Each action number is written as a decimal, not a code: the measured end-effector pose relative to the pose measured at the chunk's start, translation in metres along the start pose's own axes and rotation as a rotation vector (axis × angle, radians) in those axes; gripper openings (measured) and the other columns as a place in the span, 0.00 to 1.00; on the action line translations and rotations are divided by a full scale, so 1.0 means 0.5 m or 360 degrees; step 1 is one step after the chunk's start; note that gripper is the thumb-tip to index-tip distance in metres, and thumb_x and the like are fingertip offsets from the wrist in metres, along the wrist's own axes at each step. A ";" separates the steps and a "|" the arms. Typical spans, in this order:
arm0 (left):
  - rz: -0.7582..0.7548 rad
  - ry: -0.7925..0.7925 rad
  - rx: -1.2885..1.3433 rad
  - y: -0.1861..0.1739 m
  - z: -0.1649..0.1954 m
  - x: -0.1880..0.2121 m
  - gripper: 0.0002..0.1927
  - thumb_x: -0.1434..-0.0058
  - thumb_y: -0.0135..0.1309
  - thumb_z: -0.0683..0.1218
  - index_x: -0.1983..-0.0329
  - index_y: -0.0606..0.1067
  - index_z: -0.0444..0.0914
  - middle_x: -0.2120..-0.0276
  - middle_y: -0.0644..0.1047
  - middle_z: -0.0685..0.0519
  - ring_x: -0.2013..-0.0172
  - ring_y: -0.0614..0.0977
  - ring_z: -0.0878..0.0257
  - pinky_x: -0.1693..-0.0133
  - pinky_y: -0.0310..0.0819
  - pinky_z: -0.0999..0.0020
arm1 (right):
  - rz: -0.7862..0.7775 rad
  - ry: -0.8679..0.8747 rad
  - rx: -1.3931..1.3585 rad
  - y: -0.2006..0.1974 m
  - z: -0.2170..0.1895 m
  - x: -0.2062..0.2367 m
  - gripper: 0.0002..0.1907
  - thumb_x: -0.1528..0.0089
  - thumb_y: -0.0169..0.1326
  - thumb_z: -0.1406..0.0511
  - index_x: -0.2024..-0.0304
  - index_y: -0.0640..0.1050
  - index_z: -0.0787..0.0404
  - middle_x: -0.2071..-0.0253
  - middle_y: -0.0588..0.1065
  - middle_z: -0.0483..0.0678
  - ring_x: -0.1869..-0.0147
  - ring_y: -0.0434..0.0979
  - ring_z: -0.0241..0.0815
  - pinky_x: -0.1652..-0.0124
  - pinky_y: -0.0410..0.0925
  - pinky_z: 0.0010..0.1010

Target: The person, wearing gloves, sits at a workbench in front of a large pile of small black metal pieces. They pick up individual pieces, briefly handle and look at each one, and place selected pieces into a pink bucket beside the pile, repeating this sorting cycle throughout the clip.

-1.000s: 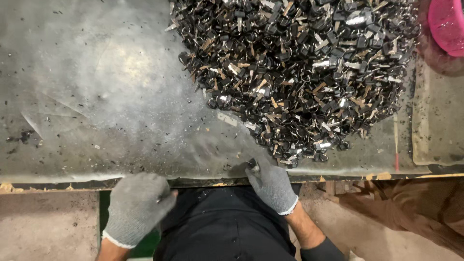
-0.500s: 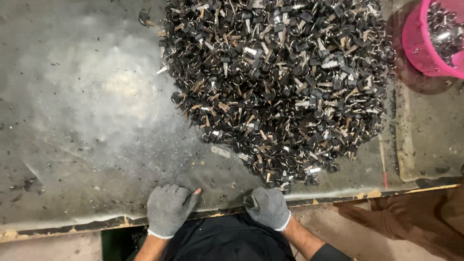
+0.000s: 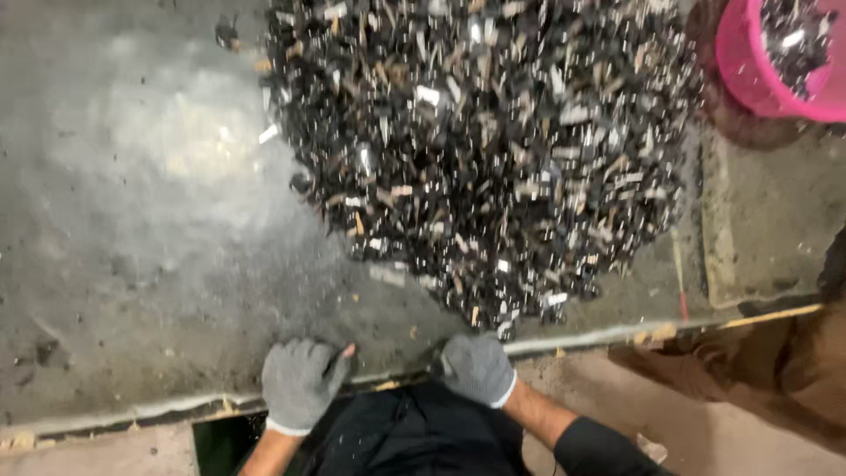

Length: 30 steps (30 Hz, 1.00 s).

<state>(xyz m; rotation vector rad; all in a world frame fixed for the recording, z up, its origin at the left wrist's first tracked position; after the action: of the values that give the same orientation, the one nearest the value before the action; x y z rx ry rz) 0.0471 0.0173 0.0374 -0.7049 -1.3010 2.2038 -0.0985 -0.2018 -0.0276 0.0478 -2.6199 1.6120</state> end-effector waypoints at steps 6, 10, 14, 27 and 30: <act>0.0264 -0.0163 0.0157 -0.018 0.036 -0.014 0.12 0.45 0.65 0.53 0.68 0.76 0.43 0.75 0.75 0.53 0.72 0.76 0.54 0.67 0.65 0.54 | 0.0915 0.0233 -0.0441 -0.103 -0.003 0.013 0.09 0.45 0.62 0.70 0.67 0.73 0.62 0.66 0.73 0.53 0.63 0.74 0.49 0.66 0.71 0.37; 0.0284 -0.0138 0.0480 0.017 0.146 -0.056 0.19 0.46 0.64 0.53 0.55 0.78 0.40 0.65 0.79 0.47 0.64 0.79 0.50 0.60 0.70 0.54 | 0.1626 0.0290 0.0266 -0.291 0.030 0.001 0.12 0.42 0.53 0.78 0.57 0.74 0.63 0.53 0.73 0.53 0.45 0.76 0.52 0.46 0.78 0.46; -0.0177 0.0025 0.0592 0.087 0.209 -0.093 0.23 0.49 0.64 0.52 0.52 0.76 0.38 0.60 0.79 0.47 0.58 0.80 0.49 0.55 0.72 0.53 | 0.1324 0.0233 0.0009 -0.390 0.092 -0.120 0.30 0.42 0.55 0.79 0.38 0.75 0.58 0.38 0.66 0.63 0.43 0.77 0.55 0.56 0.80 0.29; 0.0072 -0.0352 0.0368 0.059 0.077 -0.162 0.38 0.49 0.69 0.55 0.40 0.71 0.32 0.49 0.72 0.37 0.48 0.74 0.42 0.47 0.68 0.44 | 0.0468 0.0435 0.0130 -0.282 -0.061 -0.271 0.16 0.41 0.61 0.74 0.52 0.80 0.53 0.43 0.69 0.57 0.57 0.80 0.47 0.73 0.78 0.25; 0.0201 -0.0305 0.0279 0.057 0.087 -0.153 0.36 0.51 0.69 0.52 0.41 0.72 0.35 0.47 0.74 0.39 0.47 0.74 0.41 0.45 0.67 0.43 | 0.0758 -0.0170 0.0109 -0.270 -0.103 -0.224 0.27 0.54 0.65 0.70 0.49 0.80 0.57 0.42 0.69 0.58 0.51 0.80 0.50 0.59 0.79 0.31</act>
<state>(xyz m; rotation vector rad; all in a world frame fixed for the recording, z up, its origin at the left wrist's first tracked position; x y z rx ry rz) 0.0723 -0.0714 0.0444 -0.5328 -1.1595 2.5034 0.0236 -0.2177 0.1078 -0.5411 -2.8046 1.8755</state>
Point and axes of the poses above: each hand's wrist, its own x-axis away from the middle knuckle, its own y-axis out of the palm, z = x × y, the point moved 7 cm from there along -x, towards the middle knuckle
